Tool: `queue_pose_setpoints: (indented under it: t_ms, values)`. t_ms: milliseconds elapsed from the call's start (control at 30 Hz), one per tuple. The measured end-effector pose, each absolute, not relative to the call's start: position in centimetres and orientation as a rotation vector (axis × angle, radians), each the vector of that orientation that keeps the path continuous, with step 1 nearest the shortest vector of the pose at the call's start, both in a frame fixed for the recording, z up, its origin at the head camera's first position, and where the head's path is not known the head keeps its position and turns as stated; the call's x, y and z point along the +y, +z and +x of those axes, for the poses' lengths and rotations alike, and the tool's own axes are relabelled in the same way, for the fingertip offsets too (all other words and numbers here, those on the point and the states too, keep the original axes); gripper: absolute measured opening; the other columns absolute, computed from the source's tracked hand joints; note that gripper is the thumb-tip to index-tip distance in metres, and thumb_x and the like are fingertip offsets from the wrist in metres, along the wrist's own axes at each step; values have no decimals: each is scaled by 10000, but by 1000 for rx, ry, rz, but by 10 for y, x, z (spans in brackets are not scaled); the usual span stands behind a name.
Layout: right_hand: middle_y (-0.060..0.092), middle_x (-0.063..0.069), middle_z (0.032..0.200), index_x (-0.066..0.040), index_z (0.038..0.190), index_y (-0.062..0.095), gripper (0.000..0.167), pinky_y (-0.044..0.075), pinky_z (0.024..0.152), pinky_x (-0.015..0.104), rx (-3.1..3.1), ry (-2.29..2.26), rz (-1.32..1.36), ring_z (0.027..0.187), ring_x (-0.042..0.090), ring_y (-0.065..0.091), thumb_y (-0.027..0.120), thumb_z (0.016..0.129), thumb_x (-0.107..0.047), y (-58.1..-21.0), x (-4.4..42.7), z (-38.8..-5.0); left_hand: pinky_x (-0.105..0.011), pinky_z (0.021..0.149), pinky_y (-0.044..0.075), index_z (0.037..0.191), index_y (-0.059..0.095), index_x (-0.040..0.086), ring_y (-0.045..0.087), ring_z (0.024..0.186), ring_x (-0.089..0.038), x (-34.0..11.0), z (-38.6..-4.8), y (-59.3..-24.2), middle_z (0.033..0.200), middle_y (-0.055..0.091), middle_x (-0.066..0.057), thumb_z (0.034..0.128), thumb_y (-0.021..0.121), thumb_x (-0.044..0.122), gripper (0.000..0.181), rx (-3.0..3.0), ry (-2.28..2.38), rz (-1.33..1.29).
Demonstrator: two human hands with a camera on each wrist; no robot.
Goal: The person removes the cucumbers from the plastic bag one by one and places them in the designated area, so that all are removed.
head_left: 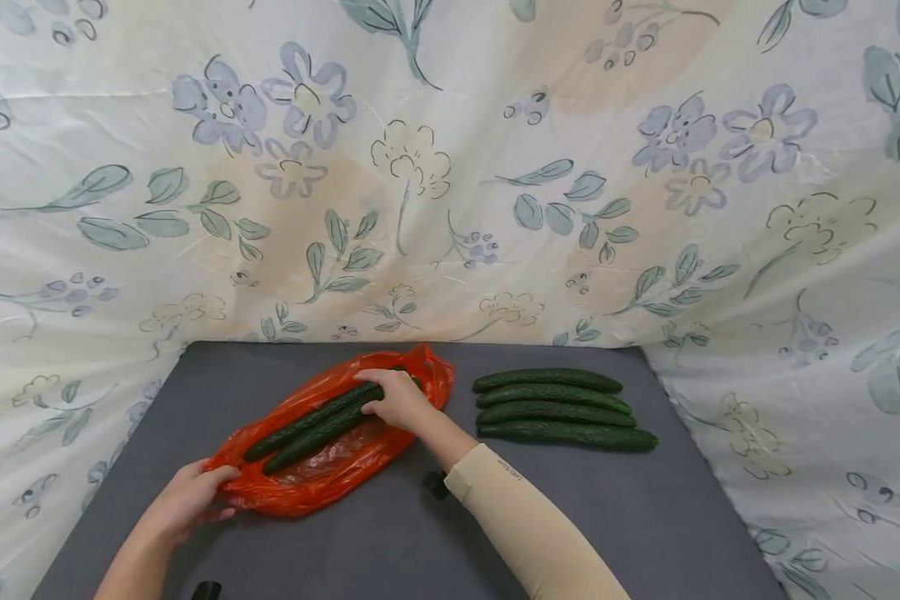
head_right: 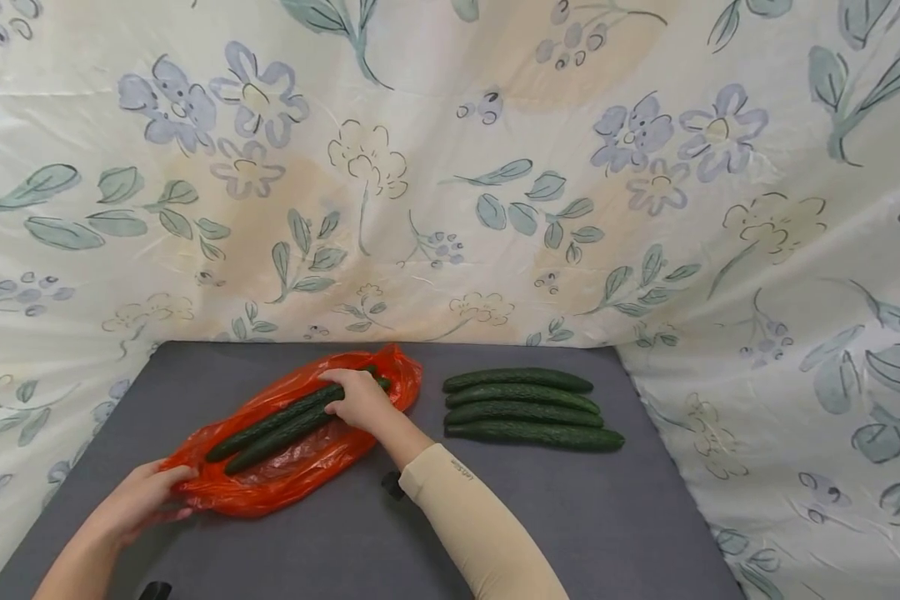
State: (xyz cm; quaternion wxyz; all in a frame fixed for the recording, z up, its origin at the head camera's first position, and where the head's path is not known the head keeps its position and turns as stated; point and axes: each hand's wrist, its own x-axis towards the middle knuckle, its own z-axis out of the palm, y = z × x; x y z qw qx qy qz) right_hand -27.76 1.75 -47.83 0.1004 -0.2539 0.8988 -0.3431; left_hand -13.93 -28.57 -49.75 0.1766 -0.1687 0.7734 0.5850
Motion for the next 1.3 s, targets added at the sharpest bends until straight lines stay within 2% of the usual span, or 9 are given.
queue_pose_setpoints:
  t_ms: [200,533,633,767,900,1133,1300]
  values:
    - [511,-73,1513,-273,1421,590,569,462,1095,412,2666,-895,-737,1436,230,429,778,890,-189,-496,1,-278,-298,678,601,1394,315,-178,654,722,-134,-285,-138,-497,861,656,-34,1044,438,197,527,2199,1655,-473]
    - [569,-32,1451,-249,1358,650,530,434,1123,365,2748,-791,-753,1399,203,464,808,862,-153,-514,-1,-286,-315,686,605,1396,308,-186,660,734,-137,-287,-138,-500,862,664,-27,1041,434,179,525,2210,1669,-480]
    - [569,-25,1401,-262,1336,667,505,458,1090,333,2801,-671,-779,1367,212,467,811,861,-170,-518,-2,-289,-315,689,606,1392,310,-183,659,740,-135,-288,-139,-500,866,662,-28,1041,437,179,520,2203,1674,-475]
    - [541,-23,1295,-278,1272,703,455,516,967,280,2855,-546,-785,1266,202,477,830,842,-202,-520,-6,-289,-316,690,607,1405,296,-186,659,747,-132,-289,-139,-501,885,661,-33,1045,441,187,539,2190,1679,-477]
    - [545,-36,1290,-268,1206,724,392,533,907,249,2893,-504,-766,1226,187,496,833,840,-183,-521,-10,-286,-318,691,607,1414,290,-186,659,756,-136,-289,-138,-502,903,662,-39,1049,438,191,546,2185,1679,-475]
    - [666,-26,1242,-233,1178,729,362,515,1008,318,2906,-557,-762,1254,215,563,824,843,-132,-519,-10,-287,-333,700,605,1406,309,-181,661,761,-145,-289,-141,-502,913,667,-48,1054,439,203,537,2197,1664,-487]
    - [669,-13,1250,-242,1164,704,341,512,1014,374,2884,-685,-761,1235,220,578,812,854,-148,-513,-4,-285,-339,702,605,1381,335,-171,657,753,-147,-288,-142,-500,883,660,-46,1055,438,201,505,2212,1647,-493]
